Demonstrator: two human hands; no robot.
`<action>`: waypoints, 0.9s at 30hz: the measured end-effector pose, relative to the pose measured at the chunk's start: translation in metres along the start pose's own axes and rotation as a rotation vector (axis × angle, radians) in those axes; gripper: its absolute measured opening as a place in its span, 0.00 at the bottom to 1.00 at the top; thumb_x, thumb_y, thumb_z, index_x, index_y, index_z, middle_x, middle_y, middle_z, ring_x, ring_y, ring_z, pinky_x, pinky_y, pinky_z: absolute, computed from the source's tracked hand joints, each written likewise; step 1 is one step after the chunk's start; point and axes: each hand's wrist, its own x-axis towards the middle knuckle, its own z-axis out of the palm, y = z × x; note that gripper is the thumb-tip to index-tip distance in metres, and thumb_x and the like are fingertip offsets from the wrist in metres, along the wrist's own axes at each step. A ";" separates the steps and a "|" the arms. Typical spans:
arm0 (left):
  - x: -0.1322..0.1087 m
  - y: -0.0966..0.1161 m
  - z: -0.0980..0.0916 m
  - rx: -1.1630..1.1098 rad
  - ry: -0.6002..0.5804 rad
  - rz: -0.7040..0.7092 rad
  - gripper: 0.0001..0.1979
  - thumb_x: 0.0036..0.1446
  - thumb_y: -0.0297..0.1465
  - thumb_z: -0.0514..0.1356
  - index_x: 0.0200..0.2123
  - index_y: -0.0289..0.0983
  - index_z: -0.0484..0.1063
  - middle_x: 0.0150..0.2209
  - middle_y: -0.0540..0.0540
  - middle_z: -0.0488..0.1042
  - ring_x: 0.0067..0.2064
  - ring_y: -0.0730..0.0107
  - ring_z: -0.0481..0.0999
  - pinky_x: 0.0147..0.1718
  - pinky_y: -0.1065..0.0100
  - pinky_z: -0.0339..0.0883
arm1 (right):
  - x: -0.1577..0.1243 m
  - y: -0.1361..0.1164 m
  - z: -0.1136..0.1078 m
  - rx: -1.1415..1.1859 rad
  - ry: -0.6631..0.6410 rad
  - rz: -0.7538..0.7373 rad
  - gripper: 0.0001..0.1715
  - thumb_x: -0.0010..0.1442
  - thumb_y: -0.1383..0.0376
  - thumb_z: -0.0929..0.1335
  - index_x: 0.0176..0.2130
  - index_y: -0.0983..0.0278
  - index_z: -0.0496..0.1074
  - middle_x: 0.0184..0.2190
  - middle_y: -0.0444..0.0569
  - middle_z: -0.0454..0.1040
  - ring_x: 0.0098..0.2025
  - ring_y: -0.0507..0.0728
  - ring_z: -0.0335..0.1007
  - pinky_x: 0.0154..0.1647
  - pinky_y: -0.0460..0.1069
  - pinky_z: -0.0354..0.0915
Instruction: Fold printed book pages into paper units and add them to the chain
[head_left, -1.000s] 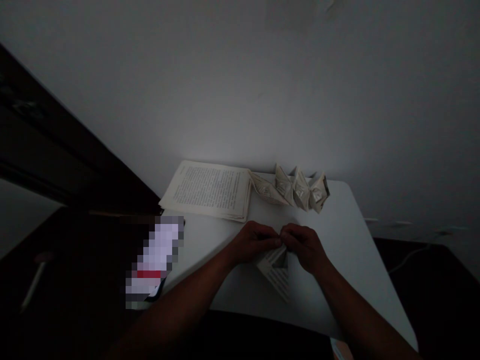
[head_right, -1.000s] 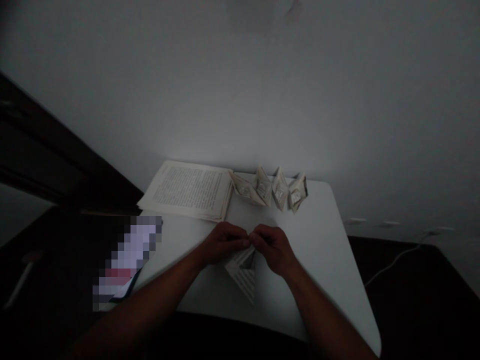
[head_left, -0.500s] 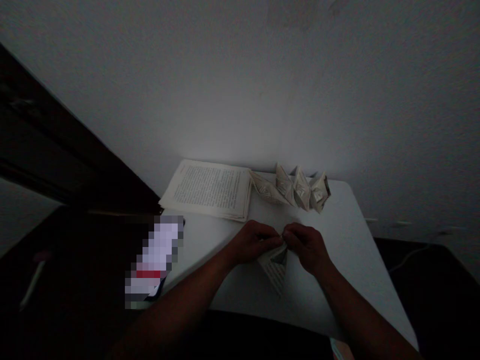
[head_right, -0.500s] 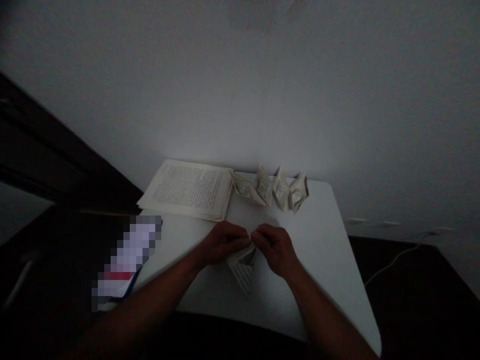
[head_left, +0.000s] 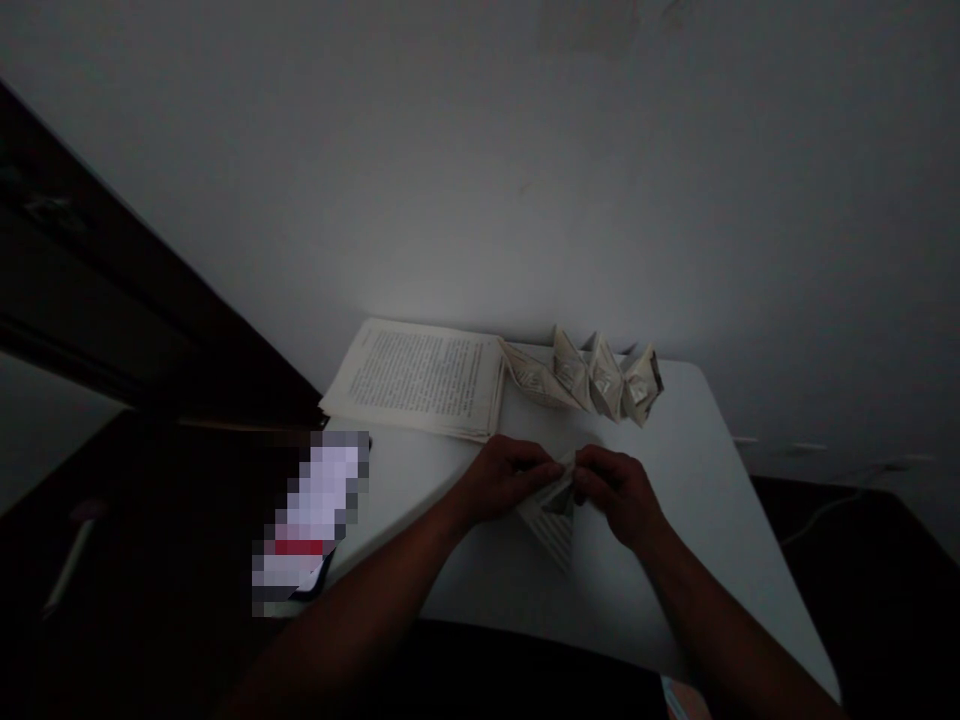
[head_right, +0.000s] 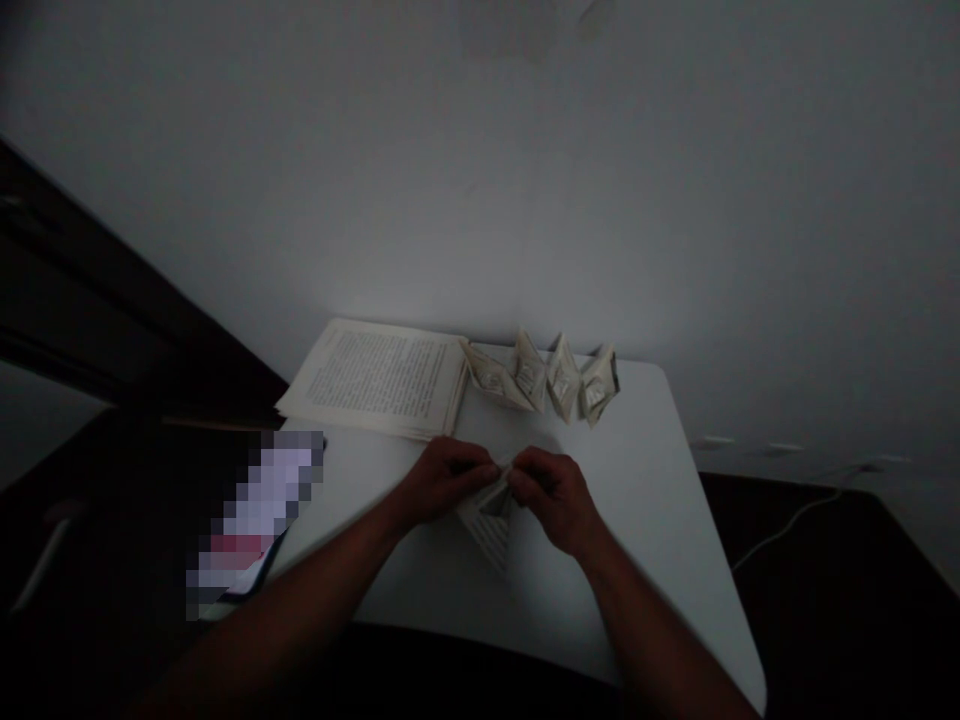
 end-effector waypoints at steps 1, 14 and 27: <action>0.000 -0.002 0.000 -0.011 0.015 -0.007 0.18 0.53 0.39 0.59 0.21 0.31 0.72 0.18 0.53 0.62 0.23 0.79 0.59 0.24 0.75 0.55 | 0.000 0.000 0.000 -0.013 0.003 -0.004 0.17 0.58 0.57 0.66 0.22 0.64 0.66 0.17 0.41 0.62 0.20 0.49 0.56 0.21 0.45 0.54; 0.001 -0.004 0.003 -0.025 0.042 -0.094 0.17 0.51 0.40 0.60 0.23 0.31 0.73 0.19 0.52 0.65 0.23 0.79 0.61 0.24 0.75 0.54 | 0.000 0.001 -0.001 -0.158 0.065 -0.052 0.18 0.57 0.59 0.66 0.21 0.65 0.66 0.16 0.41 0.62 0.19 0.48 0.57 0.20 0.44 0.54; 0.003 -0.007 -0.002 -0.090 0.076 -0.211 0.19 0.50 0.42 0.61 0.22 0.30 0.73 0.17 0.53 0.64 0.20 0.80 0.61 0.22 0.75 0.53 | 0.002 0.002 -0.001 -0.049 0.151 0.064 0.18 0.57 0.56 0.66 0.22 0.65 0.70 0.14 0.41 0.66 0.17 0.49 0.61 0.18 0.44 0.58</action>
